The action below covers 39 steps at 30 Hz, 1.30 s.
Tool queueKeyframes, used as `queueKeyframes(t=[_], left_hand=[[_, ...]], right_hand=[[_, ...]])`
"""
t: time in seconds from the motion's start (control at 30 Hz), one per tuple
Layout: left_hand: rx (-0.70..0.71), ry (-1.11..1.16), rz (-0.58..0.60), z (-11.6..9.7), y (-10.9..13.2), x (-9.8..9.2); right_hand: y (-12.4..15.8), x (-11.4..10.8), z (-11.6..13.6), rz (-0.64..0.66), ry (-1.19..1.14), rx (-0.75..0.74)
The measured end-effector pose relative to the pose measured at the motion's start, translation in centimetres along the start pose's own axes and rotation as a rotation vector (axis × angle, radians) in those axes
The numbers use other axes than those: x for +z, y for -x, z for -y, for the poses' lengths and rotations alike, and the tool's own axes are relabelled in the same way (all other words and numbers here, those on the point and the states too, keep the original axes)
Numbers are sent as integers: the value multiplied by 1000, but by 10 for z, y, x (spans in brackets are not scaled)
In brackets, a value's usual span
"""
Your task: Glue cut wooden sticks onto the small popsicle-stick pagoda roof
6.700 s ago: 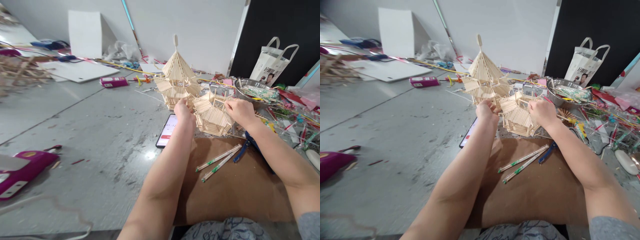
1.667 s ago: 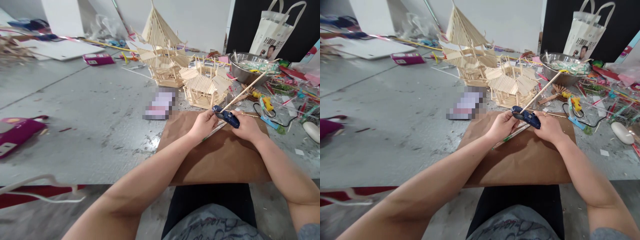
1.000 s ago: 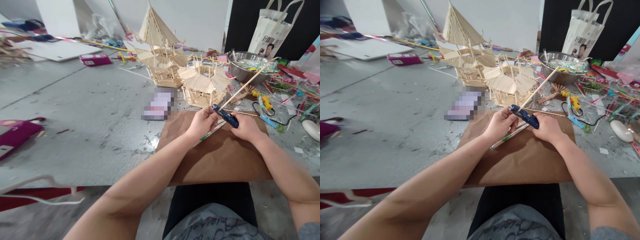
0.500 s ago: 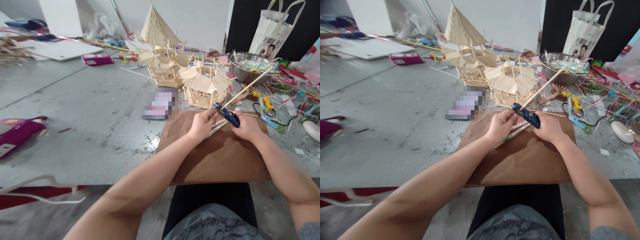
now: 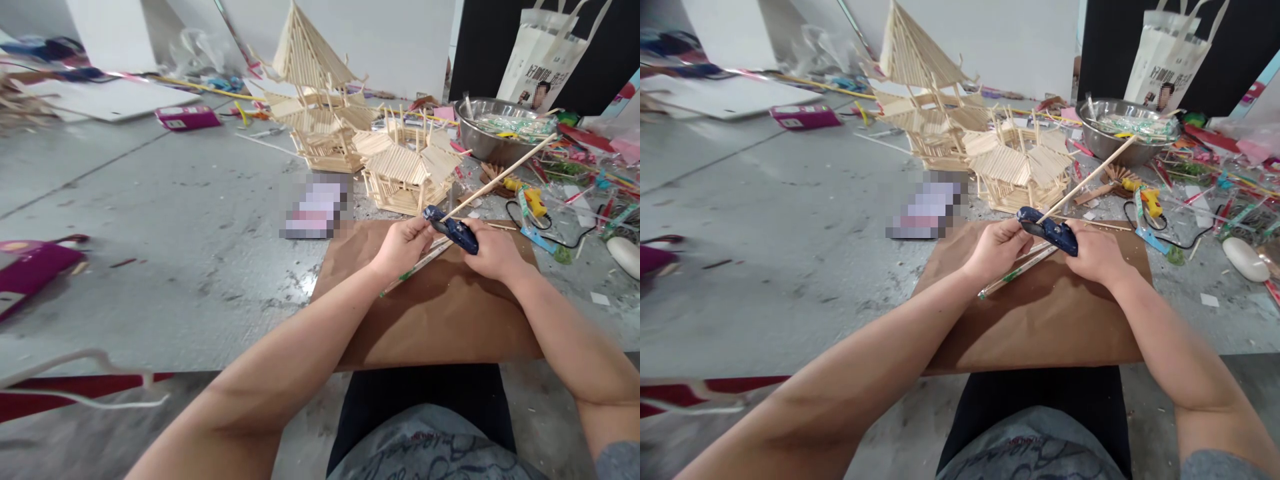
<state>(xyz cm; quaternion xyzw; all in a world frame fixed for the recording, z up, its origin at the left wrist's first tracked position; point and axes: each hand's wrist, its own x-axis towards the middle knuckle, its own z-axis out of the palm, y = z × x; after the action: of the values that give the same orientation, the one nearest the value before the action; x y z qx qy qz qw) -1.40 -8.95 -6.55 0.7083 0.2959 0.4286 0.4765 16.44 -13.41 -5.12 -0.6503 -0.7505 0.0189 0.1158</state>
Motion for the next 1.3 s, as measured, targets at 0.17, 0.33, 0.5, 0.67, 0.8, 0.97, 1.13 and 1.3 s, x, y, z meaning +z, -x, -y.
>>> queueKeyframes(t=[0.17,0.33,0.5,0.67,0.8,0.97,1.13,1.3], left_hand=[[30,-34,-11,3,1,1],[95,-99,-41,5,0,2],[124,-111,-65,5,1,3],[108,-92,-77,4,1,3],[88,-52,-86,4,0,4],[74,-33,-90,6,0,5],[59,-22,-87,10,1,5],[36,-12,-74,9,1,4]], right_hand=[[0,0,-1,-15,-7,7],[0,0,-1,-22,-25,7],[0,1,-2,-41,-37,-21],[0,3,-3,-54,-32,-31],[0,6,-5,-78,-30,-58],[0,8,-5,-83,-31,-66],[-1,6,-4,-70,-18,-61],[-1,2,-2,-32,-16,-48]])
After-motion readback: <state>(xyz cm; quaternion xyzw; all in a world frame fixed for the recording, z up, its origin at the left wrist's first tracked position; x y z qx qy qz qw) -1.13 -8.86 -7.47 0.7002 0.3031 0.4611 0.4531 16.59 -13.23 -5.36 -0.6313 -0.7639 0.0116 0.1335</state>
